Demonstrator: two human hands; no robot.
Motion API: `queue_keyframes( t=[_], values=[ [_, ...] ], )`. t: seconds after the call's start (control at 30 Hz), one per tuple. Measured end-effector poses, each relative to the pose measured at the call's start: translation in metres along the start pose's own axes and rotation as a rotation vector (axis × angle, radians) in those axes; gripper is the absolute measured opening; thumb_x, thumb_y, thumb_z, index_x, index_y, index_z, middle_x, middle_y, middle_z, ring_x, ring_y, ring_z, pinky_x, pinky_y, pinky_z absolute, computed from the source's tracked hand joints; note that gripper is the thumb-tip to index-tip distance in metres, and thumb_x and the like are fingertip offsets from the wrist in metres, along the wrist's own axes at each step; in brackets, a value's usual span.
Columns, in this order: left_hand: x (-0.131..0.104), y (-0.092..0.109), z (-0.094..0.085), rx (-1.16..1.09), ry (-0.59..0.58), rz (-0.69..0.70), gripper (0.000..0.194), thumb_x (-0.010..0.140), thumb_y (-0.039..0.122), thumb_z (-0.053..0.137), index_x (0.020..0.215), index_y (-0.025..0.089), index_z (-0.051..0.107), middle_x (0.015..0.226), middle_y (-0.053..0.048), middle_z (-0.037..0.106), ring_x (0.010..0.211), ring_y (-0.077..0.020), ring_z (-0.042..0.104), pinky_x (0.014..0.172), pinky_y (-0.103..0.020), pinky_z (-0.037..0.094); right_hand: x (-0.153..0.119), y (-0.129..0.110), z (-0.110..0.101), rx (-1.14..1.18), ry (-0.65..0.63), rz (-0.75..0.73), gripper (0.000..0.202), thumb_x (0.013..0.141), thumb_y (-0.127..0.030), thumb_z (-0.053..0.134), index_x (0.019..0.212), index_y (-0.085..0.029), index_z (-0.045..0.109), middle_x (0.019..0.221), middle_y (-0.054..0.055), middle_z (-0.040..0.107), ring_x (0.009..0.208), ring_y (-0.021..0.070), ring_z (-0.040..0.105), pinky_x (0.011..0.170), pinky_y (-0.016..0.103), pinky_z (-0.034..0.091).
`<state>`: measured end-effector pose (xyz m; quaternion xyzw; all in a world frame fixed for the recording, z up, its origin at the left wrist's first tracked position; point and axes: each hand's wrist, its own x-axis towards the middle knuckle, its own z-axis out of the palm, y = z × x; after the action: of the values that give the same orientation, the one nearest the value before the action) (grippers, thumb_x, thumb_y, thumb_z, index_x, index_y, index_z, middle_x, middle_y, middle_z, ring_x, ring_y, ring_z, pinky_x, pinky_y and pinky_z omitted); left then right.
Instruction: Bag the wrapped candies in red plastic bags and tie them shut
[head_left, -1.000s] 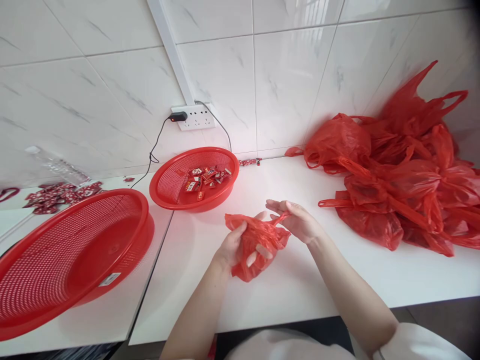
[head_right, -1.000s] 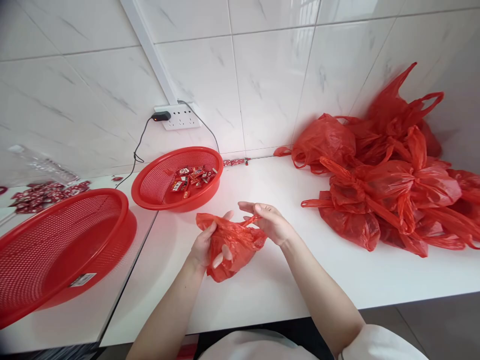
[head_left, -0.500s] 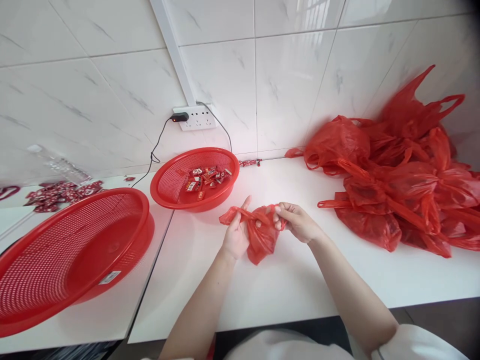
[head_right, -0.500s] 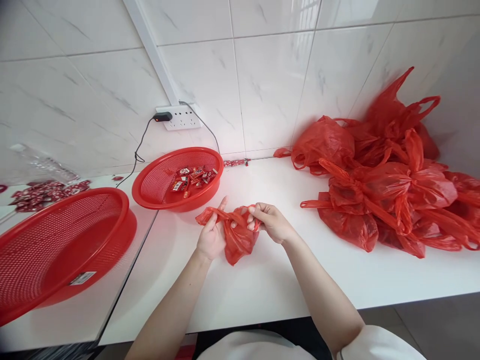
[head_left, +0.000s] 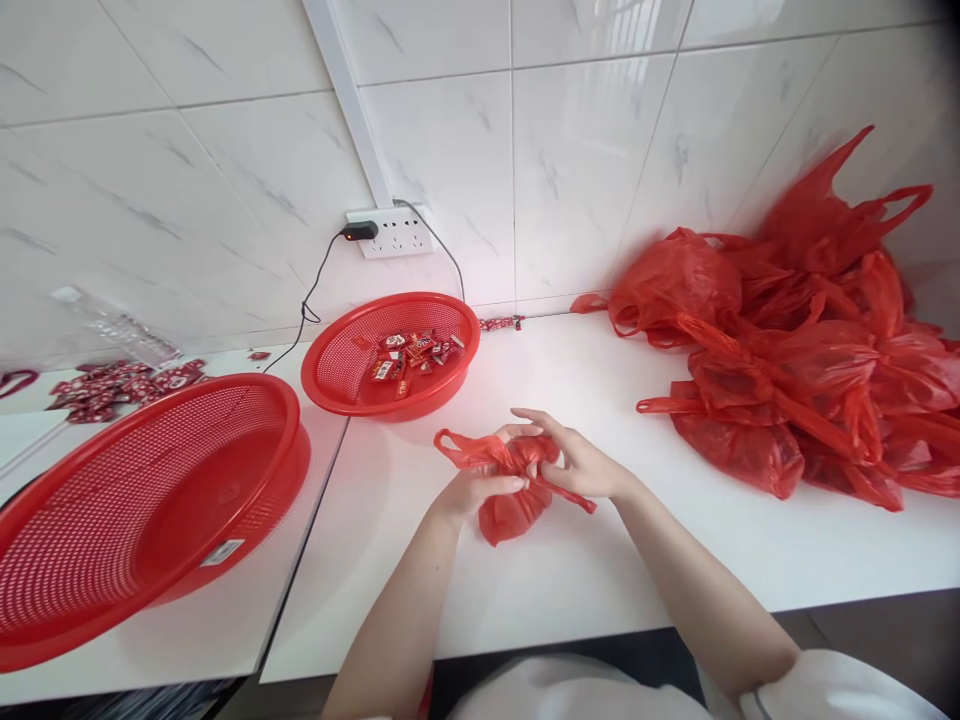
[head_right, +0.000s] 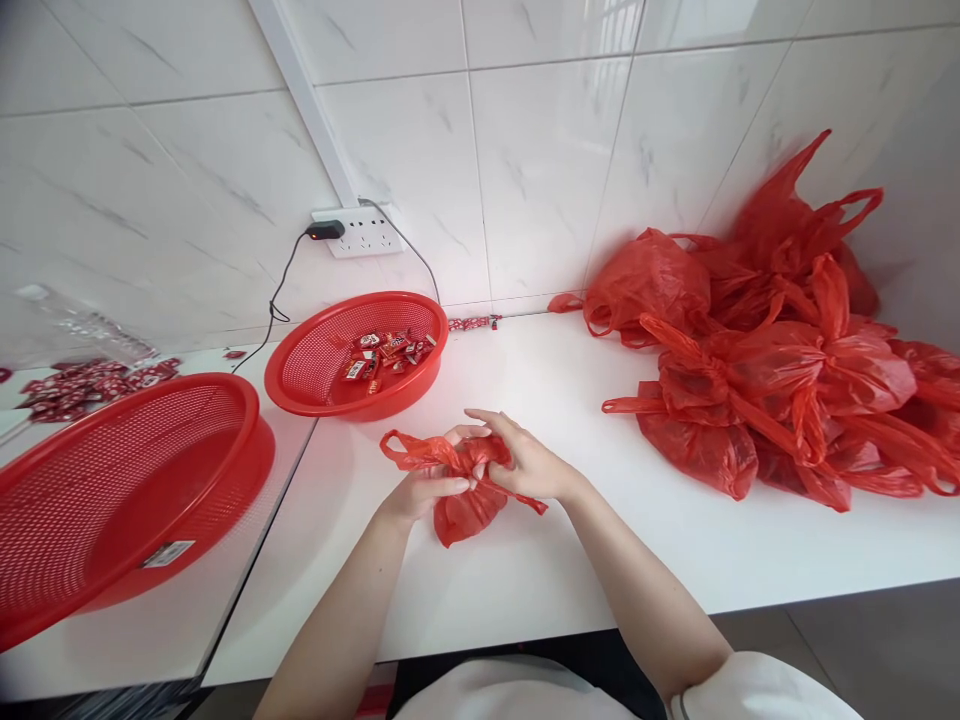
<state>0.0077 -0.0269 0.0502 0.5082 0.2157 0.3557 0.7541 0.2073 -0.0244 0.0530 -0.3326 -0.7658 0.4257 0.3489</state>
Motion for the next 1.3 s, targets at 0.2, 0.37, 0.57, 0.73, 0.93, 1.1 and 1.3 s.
queue_keyframes(
  t=[0.2, 0.37, 0.57, 0.73, 0.93, 1.1, 1.3],
  values=[
    [-0.001, 0.006, -0.005, 0.359, 0.22, 0.05, 0.023, 0.078, 0.016, 0.067, 0.101, 0.02, 0.066, 0.088, -0.005, 0.064, 0.085, -0.019, 0.061, 0.079, -0.031, 0.046, 0.004, 0.01, 0.008, 0.007, 0.082, 0.053, 0.068, 0.074, -0.006, 0.049, 0.138, -0.027, 0.042, 0.097, 0.001, 0.062, 0.082, 0.0154, 0.062, 0.078, 0.032, 0.05],
    [0.0, 0.0, -0.008, 0.54, 0.296, 0.176, 0.009, 0.079, 0.013, 0.061, 0.084, 0.019, 0.062, 0.083, -0.002, 0.065, 0.078, -0.0155, 0.061, 0.075, -0.028, 0.046, 0.005, 0.005, 0.012, 0.088, -0.031, 0.11, 0.063, 0.075, -0.005, 0.047, 0.135, -0.025, 0.044, 0.093, 0.0, 0.059, 0.081, 0.0144, 0.057, 0.078, 0.031, 0.047],
    [-0.001, 0.001, -0.009, 0.385, 0.213, 0.09, 0.011, 0.08, 0.019, 0.063, 0.09, 0.019, 0.059, 0.088, -0.002, 0.064, 0.084, -0.0163, 0.062, 0.08, -0.03, 0.048, 0.007, 0.008, 0.017, 0.238, -0.011, 0.176, 0.016, 0.081, -0.018, 0.054, 0.097, -0.019, 0.055, 0.09, 0.0, 0.057, 0.079, 0.0143, 0.053, 0.072, 0.029, 0.043],
    [-0.001, 0.003, -0.016, 0.352, 0.157, 0.059, 0.011, 0.073, 0.015, 0.066, 0.082, 0.017, 0.06, 0.081, -0.002, 0.062, 0.082, -0.0165, 0.061, 0.078, -0.03, 0.047, 0.009, 0.012, 0.02, 0.259, -0.043, 0.115, 0.007, 0.075, -0.014, 0.054, 0.081, -0.018, 0.056, 0.077, -0.003, 0.054, 0.074, 0.013, 0.049, 0.073, 0.027, 0.039],
    [0.001, 0.002, -0.011, 0.554, 0.3, 0.09, 0.013, 0.077, 0.017, 0.059, 0.088, 0.021, 0.054, 0.082, 0.001, 0.062, 0.076, -0.0152, 0.062, 0.072, -0.03, 0.049, 0.011, 0.017, 0.021, 0.163, 0.042, 0.124, 0.005, 0.075, -0.013, 0.052, 0.076, -0.018, 0.052, 0.071, -0.004, 0.049, 0.068, 0.0118, 0.044, 0.066, 0.026, 0.036],
    [0.008, -0.013, -0.008, 0.964, 0.533, 0.437, 0.01, 0.082, 0.017, 0.057, 0.09, 0.023, 0.058, 0.085, 0.003, 0.065, 0.079, -0.0145, 0.064, 0.111, -0.045, 0.034, 0.013, 0.013, 0.028, 0.067, 0.157, 0.128, 0.008, 0.075, -0.012, 0.052, 0.073, -0.019, 0.048, 0.07, -0.004, 0.049, 0.066, 0.012, 0.044, 0.064, 0.026, 0.036],
    [0.007, -0.021, -0.017, 0.988, 0.708, 0.759, 0.012, 0.088, 0.022, 0.06, 0.093, 0.024, 0.071, 0.093, -0.002, 0.06, 0.085, -0.0158, 0.064, 0.09, -0.037, 0.052, 0.012, 0.003, 0.04, 0.294, 0.096, 0.083, 0.015, 0.09, -0.034, 0.054, 0.09, -0.019, 0.056, 0.085, 0.002, 0.059, 0.08, 0.016, 0.055, 0.078, 0.031, 0.043]
  ],
)
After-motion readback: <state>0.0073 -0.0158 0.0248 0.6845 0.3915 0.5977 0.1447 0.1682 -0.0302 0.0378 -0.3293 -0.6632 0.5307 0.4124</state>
